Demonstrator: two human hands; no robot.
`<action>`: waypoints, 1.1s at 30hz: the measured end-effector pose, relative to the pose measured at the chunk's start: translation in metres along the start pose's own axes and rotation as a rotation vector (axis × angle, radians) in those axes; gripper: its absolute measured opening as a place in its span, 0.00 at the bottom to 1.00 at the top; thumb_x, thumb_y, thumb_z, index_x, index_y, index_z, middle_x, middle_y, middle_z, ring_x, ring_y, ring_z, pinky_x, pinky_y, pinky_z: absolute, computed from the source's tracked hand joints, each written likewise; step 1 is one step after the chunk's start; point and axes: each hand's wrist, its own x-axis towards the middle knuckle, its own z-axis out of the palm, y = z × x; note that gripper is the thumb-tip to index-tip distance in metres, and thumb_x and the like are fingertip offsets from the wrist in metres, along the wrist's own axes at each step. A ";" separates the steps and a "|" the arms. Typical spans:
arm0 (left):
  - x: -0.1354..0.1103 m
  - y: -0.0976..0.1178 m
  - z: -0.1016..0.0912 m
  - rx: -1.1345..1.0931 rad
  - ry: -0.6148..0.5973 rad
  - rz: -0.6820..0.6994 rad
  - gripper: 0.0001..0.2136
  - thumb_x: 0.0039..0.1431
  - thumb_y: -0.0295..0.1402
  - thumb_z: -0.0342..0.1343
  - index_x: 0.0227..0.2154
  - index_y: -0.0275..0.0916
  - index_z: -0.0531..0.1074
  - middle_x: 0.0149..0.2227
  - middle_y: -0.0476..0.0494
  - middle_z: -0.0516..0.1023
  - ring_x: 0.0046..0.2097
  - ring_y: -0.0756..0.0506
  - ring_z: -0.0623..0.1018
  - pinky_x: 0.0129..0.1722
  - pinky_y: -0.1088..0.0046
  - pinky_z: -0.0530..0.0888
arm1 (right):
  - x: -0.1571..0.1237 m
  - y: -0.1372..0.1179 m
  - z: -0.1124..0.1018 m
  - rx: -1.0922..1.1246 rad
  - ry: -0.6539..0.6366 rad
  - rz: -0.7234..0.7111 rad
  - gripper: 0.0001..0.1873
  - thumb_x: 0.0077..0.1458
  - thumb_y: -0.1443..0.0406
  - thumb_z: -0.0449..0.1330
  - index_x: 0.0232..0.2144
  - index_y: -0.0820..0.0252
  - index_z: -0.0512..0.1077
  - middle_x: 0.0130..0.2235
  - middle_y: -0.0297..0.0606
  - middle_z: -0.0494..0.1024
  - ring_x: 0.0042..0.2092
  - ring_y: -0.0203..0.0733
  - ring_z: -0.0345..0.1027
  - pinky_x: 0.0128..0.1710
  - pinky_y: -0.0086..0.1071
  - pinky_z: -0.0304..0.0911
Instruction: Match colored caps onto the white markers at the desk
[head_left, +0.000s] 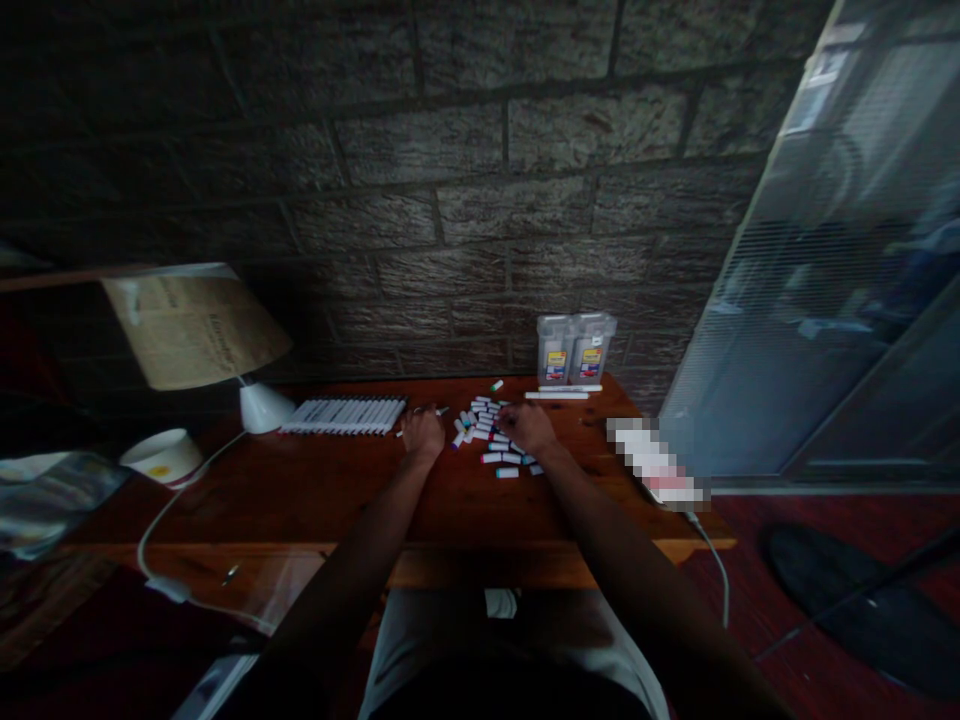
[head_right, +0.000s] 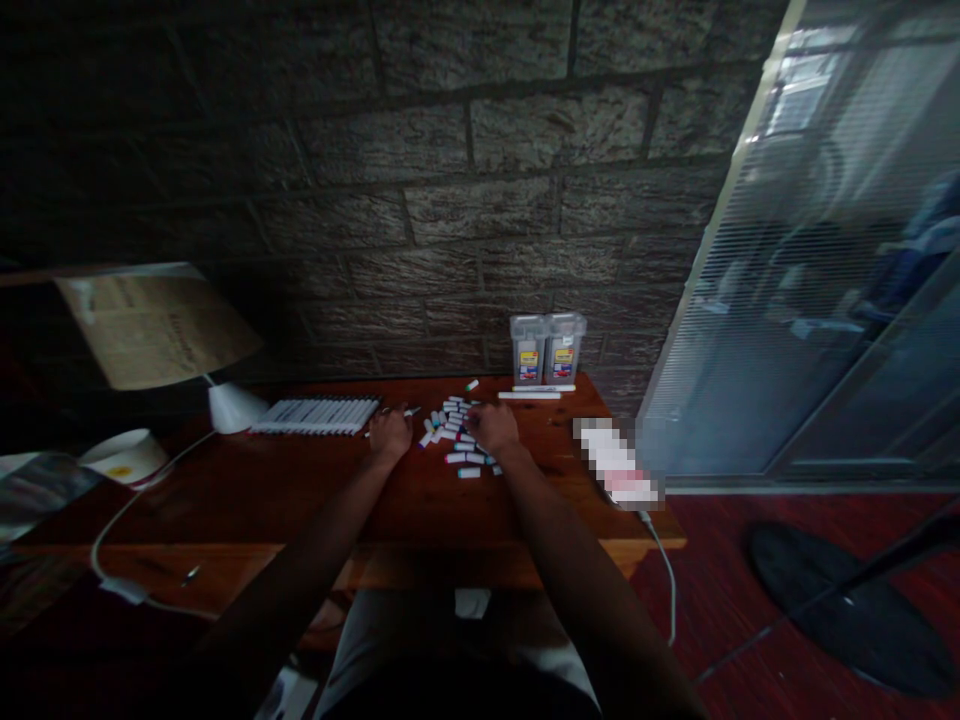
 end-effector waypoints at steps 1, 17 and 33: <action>-0.001 0.001 -0.001 0.019 -0.001 -0.001 0.18 0.64 0.29 0.45 0.50 0.35 0.76 0.49 0.28 0.79 0.55 0.32 0.74 0.54 0.56 0.67 | 0.000 0.000 0.000 -0.019 -0.002 -0.024 0.09 0.45 0.65 0.72 0.19 0.50 0.75 0.22 0.28 0.78 0.34 0.39 0.75 0.42 0.29 0.68; -0.004 0.006 -0.011 0.075 -0.032 0.075 0.16 0.66 0.30 0.44 0.48 0.40 0.77 0.47 0.34 0.79 0.52 0.37 0.76 0.51 0.59 0.69 | 0.003 0.010 0.010 -0.395 -0.347 -0.465 0.05 0.56 0.67 0.64 0.33 0.55 0.81 0.37 0.37 0.84 0.41 0.43 0.76 0.50 0.35 0.64; 0.001 0.004 0.000 -0.536 0.403 0.390 0.14 0.67 0.34 0.49 0.52 0.41 0.72 0.48 0.38 0.80 0.48 0.41 0.79 0.50 0.65 0.74 | 0.004 0.011 0.011 -0.326 -0.313 -0.420 0.02 0.54 0.68 0.66 0.30 0.58 0.81 0.42 0.42 0.82 0.48 0.46 0.75 0.55 0.41 0.62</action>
